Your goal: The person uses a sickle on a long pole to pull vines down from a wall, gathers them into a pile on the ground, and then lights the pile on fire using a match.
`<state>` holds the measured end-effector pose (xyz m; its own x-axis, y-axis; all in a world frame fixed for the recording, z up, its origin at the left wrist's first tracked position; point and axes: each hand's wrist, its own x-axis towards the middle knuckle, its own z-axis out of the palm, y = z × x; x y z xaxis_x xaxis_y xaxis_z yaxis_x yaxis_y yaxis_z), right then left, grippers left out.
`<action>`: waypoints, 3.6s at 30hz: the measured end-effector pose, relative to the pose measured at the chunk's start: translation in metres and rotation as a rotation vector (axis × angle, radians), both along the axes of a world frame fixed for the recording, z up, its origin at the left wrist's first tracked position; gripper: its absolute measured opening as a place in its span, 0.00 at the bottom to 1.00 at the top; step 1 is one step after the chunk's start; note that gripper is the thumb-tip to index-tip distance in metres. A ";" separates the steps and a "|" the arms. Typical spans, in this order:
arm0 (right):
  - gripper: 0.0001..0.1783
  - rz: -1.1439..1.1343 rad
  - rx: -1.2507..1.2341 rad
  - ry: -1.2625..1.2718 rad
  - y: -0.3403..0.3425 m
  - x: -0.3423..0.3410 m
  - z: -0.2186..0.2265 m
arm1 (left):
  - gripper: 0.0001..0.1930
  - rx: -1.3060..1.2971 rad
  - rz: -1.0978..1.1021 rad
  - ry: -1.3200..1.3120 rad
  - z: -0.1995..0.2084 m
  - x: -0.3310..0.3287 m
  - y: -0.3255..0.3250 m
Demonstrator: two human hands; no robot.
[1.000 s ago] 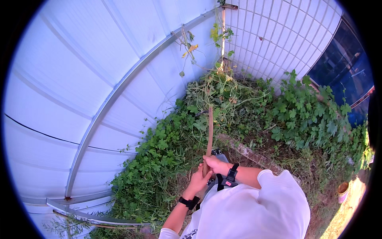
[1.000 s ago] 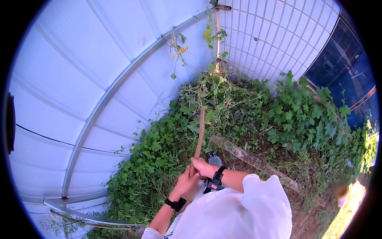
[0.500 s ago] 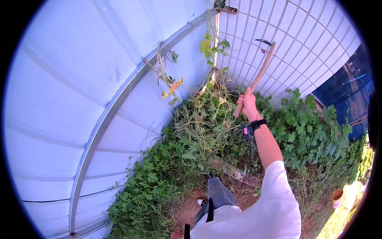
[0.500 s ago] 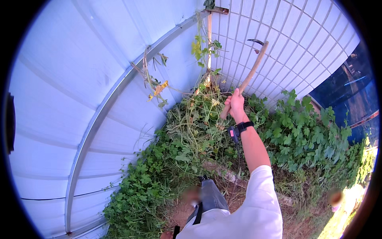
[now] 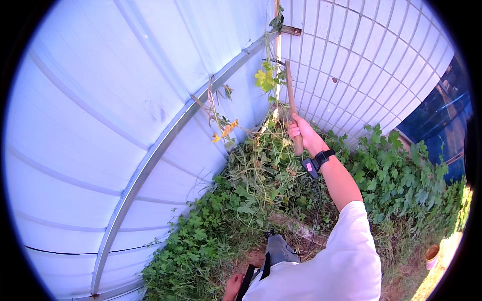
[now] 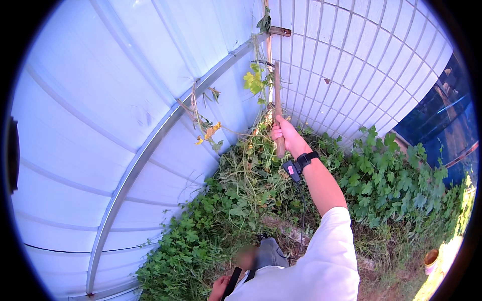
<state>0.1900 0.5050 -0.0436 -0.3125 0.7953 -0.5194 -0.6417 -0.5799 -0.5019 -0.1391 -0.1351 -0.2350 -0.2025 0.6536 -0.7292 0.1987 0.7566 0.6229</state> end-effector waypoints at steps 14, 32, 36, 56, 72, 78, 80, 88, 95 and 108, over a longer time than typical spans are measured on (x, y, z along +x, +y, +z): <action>0.19 0.111 0.131 -0.195 -0.283 -0.062 0.061 | 0.16 -0.058 -0.049 -0.001 -0.026 -0.057 -0.069; 0.18 -0.227 -0.298 -0.018 -0.376 0.042 -0.030 | 0.15 -0.241 0.076 -0.155 -0.055 -0.095 -0.163; 0.19 -0.315 -0.005 -0.306 -0.242 0.077 -0.034 | 0.16 -0.142 -0.064 -0.056 -0.059 -0.092 -0.204; 0.20 0.233 -0.226 -0.548 -0.383 -0.020 -0.109 | 0.13 -0.051 0.058 -0.085 0.029 0.003 0.016; 0.20 -0.001 -0.112 -0.597 -0.596 0.063 0.060 | 0.13 0.149 -0.582 0.052 -0.036 -0.007 0.024; 0.21 -0.098 -0.180 -0.697 -0.785 0.077 0.082 | 0.14 0.068 -0.497 0.000 -0.046 -0.031 -0.050; 0.24 -0.236 -0.289 -0.815 -0.857 0.083 0.084 | 0.16 0.054 -0.566 0.048 -0.091 -0.048 -0.085; 0.23 -0.625 -0.375 -0.622 -0.854 0.126 -0.015 | 0.11 0.025 -0.694 0.008 -0.047 -0.046 -0.091; 0.22 -0.318 -0.048 -0.917 -0.610 0.142 -0.043 | 0.14 -0.016 -0.306 -0.080 -0.019 -0.048 -0.049; 0.22 -0.351 0.103 -1.709 -0.139 0.025 -0.333 | 0.22 -0.561 0.210 0.014 -0.012 -0.070 -0.246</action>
